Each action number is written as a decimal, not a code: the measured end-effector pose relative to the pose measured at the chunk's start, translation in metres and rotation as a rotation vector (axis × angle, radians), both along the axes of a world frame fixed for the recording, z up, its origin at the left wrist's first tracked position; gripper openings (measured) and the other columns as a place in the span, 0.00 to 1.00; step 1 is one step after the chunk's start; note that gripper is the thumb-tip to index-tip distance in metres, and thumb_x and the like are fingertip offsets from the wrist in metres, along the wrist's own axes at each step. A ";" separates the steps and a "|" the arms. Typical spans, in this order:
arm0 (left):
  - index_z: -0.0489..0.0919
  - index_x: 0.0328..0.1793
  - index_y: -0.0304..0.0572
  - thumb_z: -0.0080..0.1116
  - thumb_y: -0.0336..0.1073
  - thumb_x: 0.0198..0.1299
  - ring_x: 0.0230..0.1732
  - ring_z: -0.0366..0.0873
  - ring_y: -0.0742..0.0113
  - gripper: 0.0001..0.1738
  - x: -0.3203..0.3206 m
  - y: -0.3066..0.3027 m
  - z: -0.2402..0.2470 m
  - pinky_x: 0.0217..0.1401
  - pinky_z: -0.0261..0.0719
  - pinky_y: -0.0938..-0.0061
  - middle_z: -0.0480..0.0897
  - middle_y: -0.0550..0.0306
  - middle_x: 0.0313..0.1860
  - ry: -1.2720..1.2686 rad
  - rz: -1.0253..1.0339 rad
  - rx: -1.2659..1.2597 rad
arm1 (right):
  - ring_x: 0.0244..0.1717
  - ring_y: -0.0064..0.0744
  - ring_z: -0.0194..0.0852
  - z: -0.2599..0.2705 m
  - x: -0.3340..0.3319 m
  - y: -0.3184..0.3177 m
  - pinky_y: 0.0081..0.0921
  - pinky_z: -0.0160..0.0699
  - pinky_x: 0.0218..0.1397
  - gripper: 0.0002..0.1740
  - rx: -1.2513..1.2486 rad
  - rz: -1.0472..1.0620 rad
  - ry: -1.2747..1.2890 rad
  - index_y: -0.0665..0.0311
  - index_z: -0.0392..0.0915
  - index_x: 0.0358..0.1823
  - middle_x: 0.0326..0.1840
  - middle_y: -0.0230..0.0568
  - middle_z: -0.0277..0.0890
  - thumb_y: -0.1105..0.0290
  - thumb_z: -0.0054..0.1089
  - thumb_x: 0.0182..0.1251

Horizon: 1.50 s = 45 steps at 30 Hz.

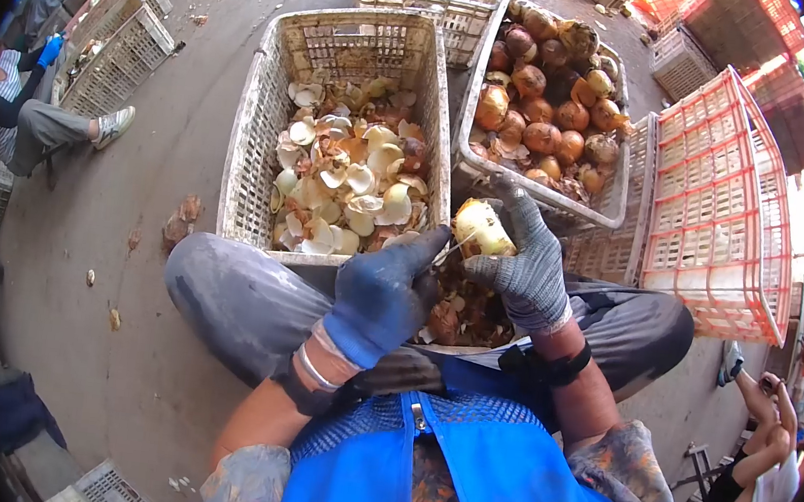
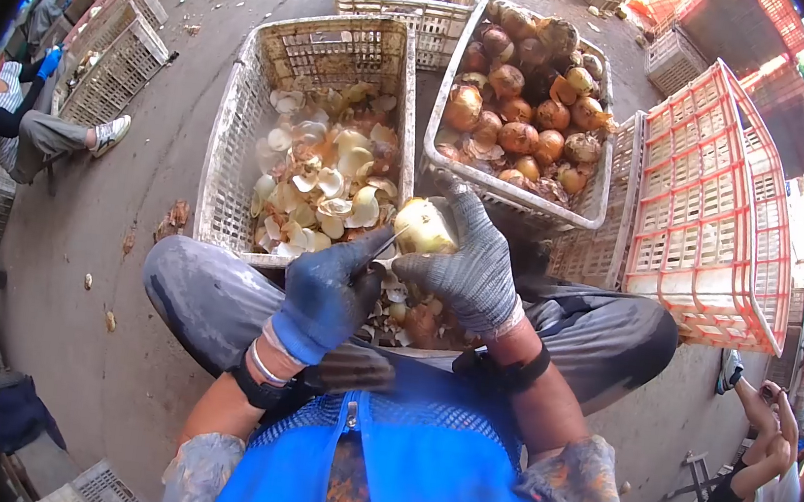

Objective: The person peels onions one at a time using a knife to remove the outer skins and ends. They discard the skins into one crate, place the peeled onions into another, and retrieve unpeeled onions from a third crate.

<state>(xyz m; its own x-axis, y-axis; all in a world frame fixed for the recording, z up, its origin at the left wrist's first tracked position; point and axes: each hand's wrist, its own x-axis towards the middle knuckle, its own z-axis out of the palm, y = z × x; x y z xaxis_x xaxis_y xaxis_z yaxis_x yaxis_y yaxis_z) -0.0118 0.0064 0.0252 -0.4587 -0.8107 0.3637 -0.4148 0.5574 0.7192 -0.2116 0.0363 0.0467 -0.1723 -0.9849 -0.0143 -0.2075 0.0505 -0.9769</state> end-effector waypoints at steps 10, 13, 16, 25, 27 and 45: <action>0.86 0.64 0.41 0.62 0.27 0.63 0.36 0.90 0.71 0.22 0.004 0.003 -0.019 0.38 0.86 0.71 0.93 0.50 0.43 -0.226 0.084 -0.145 | 0.59 0.30 0.81 0.001 0.006 0.002 0.30 0.81 0.65 0.56 0.141 0.013 0.121 0.75 0.67 0.75 0.58 0.51 0.84 0.58 0.89 0.48; 0.83 0.67 0.35 0.62 0.31 0.64 0.37 0.91 0.64 0.24 0.008 -0.011 -0.033 0.41 0.88 0.69 0.92 0.44 0.46 0.294 0.197 0.855 | 0.58 0.29 0.81 0.001 0.002 0.007 0.29 0.81 0.63 0.54 0.129 0.016 0.013 0.74 0.67 0.75 0.58 0.50 0.84 0.60 0.88 0.49; 0.82 0.66 0.27 0.60 0.31 0.67 0.35 0.89 0.70 0.23 0.015 -0.014 -0.037 0.39 0.87 0.72 0.91 0.47 0.44 0.336 0.115 0.774 | 0.59 0.29 0.81 -0.011 -0.006 0.004 0.28 0.81 0.64 0.53 0.142 0.015 -0.053 0.73 0.67 0.76 0.59 0.48 0.84 0.63 0.87 0.50; 0.80 0.70 0.35 0.61 0.49 0.75 0.49 0.85 0.70 0.28 -0.005 -0.013 -0.012 0.52 0.85 0.70 0.88 0.57 0.46 1.105 -0.181 1.262 | 0.71 0.35 0.74 0.012 0.008 -0.005 0.32 0.72 0.75 0.60 -0.111 0.267 0.266 0.69 0.66 0.77 0.69 0.46 0.77 0.63 0.92 0.40; 0.82 0.68 0.33 0.63 0.47 0.74 0.49 0.85 0.70 0.26 -0.005 -0.022 -0.005 0.53 0.85 0.71 0.89 0.56 0.48 0.957 -0.107 1.058 | 0.65 0.35 0.80 0.003 0.006 0.004 0.32 0.78 0.70 0.56 0.020 0.144 -0.051 0.67 0.69 0.75 0.64 0.45 0.81 0.60 0.91 0.43; 0.86 0.60 0.35 0.65 0.33 0.64 0.45 0.91 0.52 0.19 -0.023 -0.031 -0.027 0.50 0.88 0.65 0.91 0.44 0.45 0.372 0.389 0.317 | 0.62 0.37 0.83 -0.015 0.032 0.004 0.37 0.81 0.68 0.51 -0.060 -0.035 0.444 0.70 0.72 0.72 0.62 0.52 0.82 0.63 0.89 0.47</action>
